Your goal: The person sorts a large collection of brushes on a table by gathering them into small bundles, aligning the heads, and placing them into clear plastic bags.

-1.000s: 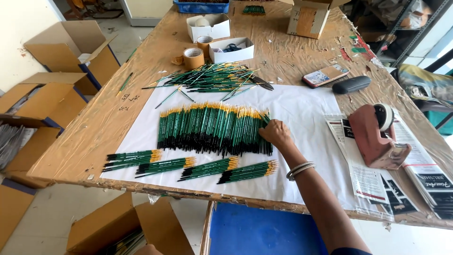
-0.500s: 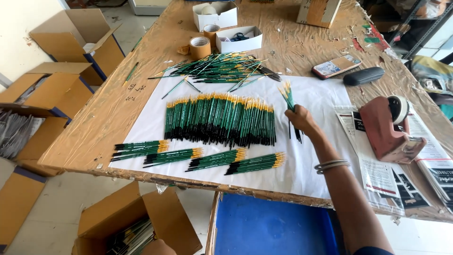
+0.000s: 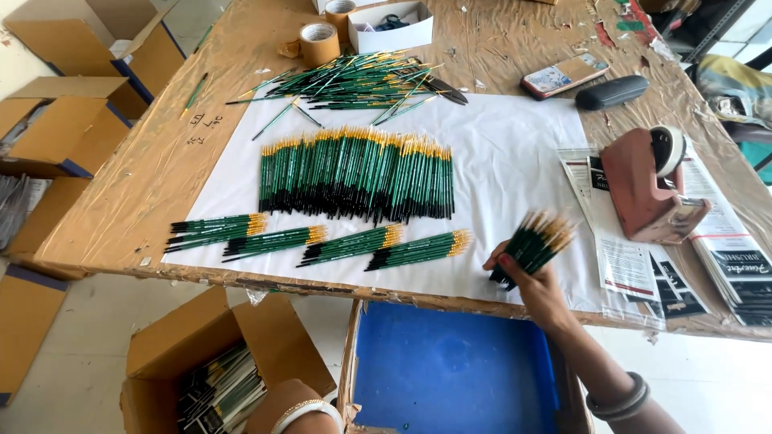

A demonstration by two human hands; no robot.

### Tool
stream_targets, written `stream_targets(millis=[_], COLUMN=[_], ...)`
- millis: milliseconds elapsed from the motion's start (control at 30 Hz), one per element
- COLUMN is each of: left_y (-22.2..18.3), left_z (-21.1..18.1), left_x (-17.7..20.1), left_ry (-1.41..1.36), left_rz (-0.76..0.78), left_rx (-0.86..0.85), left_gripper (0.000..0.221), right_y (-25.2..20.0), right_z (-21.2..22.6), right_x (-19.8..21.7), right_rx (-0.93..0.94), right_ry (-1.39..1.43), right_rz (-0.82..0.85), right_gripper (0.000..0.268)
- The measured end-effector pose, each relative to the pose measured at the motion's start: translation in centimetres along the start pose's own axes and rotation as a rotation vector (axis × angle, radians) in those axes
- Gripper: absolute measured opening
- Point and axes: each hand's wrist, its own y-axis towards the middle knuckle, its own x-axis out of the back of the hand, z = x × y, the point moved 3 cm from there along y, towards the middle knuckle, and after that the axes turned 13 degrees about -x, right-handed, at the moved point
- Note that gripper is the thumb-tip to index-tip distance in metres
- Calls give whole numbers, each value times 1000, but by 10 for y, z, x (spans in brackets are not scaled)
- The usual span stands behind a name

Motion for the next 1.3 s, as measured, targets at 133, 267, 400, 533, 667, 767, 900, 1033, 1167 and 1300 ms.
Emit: stream_targets(millis=[133, 267, 400, 533, 667, 767, 900, 1033, 1167, 1300], left_y=[7, 19, 53, 106, 47, 28, 38, 48, 40, 39], left_z=[13, 25, 35, 143, 236, 260, 258, 250, 254, 257], left_x=[-5, -8, -10, -5, -25, -36, -35, -34, -40, -43], left_ry=[-28, -39, -36, -68, -190, -232, -114, -82, -63, -63], left_rz=[-8, -20, -42, -279, 10, 156, 198, 179, 241, 299], left_rx=[20, 43, 65, 478, 703, 781, 649, 634, 678, 752], left_gripper=[35, 36, 37, 67, 71, 46, 19, 22, 24, 20], right_y=[0, 8, 11, 8, 13, 12, 11, 12, 12, 9], right_z=[-1, -1, -15, -14, -31, -34, -34, -37, -44, -37], right_x=[-5, -8, -6, -9, 0, 3, 5, 5, 8, 6], right_rx=[-84, -42, -175, -159, -183, -188, -184, -180, -189, -214], right_ry=[-27, 67, 79, 39, 43, 20, -44, -62, -99, -77], right_rz=[33, 89, 132, 170, 139, 107, 86, 102, 101, 78], right_gripper=[19, 18, 20, 23, 21, 21, 20, 20, 19, 16])
